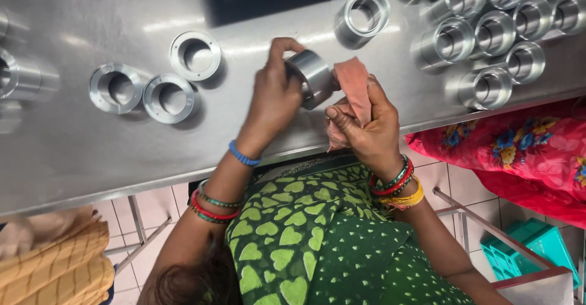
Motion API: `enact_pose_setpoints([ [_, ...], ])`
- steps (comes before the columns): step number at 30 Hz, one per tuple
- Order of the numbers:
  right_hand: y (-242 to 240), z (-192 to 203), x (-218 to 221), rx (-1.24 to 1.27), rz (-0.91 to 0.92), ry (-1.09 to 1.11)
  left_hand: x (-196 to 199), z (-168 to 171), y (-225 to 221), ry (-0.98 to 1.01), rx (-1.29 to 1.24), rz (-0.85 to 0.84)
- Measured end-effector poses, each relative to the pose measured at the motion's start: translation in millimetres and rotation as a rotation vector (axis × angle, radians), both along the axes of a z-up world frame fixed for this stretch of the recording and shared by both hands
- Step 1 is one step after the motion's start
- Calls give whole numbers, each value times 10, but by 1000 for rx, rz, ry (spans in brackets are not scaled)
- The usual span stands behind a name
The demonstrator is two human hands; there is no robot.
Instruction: Inspecting metal cylinders using a dial gauge, marking them with a pen, and cleaning them with a cloth.
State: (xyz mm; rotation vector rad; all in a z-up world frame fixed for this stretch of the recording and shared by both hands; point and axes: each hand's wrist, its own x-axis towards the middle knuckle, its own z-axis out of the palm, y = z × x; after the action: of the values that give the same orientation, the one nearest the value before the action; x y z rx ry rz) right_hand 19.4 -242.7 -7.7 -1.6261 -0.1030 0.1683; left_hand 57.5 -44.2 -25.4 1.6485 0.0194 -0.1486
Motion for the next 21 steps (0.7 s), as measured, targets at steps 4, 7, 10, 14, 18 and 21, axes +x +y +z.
enact_pose_setpoints([
  [4, -227, 19, 54, -4, -67, -80, 43, -77, 317, -291, 690, -92],
  [7, -536, -76, 74, 44, -169, -57, -10, 198, 489, -275, 946, -197],
  [10, -706, -114, 92, 52, -241, -39, 2, 214, 460, -319, 1171, -220],
  [14, -667, -102, 136, 110, -254, -4, 251, 110, -12, -558, 1180, -124],
  [18, -522, 55, 188, 106, -169, -46, 594, -203, -668, -773, 935, -129],
  [21, -520, 150, 218, 8, -127, -108, 654, -230, -759, -725, 925, -193],
])
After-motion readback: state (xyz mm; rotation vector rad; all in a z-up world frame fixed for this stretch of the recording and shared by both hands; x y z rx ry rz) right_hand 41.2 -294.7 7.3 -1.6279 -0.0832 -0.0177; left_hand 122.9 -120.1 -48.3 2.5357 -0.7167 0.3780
